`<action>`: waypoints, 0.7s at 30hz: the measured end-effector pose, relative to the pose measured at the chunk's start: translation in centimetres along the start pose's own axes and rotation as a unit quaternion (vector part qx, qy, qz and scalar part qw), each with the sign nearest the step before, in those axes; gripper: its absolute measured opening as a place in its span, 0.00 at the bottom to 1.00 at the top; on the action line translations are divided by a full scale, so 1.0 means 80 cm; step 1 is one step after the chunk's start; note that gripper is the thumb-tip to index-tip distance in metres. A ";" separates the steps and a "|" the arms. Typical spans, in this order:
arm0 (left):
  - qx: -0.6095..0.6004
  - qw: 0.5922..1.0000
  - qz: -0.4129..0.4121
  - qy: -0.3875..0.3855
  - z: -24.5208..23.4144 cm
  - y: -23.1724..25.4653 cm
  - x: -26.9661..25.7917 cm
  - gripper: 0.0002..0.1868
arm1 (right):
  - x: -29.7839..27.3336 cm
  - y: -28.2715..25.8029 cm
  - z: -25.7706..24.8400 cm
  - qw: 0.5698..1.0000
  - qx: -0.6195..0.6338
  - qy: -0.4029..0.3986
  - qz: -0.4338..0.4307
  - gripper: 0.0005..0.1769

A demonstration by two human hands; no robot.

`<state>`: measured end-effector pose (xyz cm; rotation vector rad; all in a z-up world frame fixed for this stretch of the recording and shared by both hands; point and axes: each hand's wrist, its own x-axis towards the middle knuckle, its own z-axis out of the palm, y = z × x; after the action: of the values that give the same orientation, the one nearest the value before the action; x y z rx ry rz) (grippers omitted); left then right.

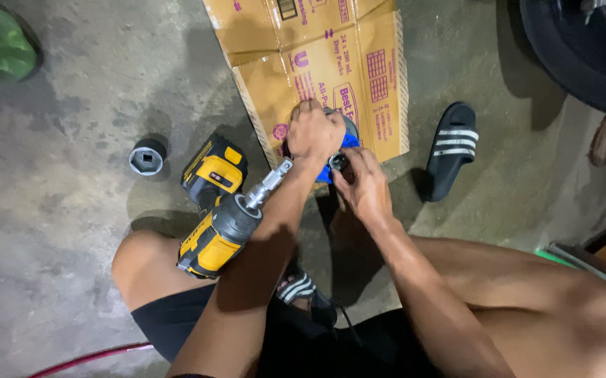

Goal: The person assembles a small electric motor by hand, placing a bearing and a yellow coil into a metal housing, then securing a blue plastic cover with a cordless impact driver. The person repeatedly removes and reattaches the cover to adjust internal components.

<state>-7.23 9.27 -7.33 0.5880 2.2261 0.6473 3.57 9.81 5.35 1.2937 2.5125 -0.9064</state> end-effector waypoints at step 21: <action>-0.006 1.000 -0.008 0.004 -0.008 0.005 -0.004 0.22 | 0.002 0.010 0.007 0.998 0.007 0.022 -0.065 0.28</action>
<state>-7.44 9.21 -6.57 0.5628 2.2306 0.6559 4.05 9.95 4.46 1.1784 2.6550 -0.9327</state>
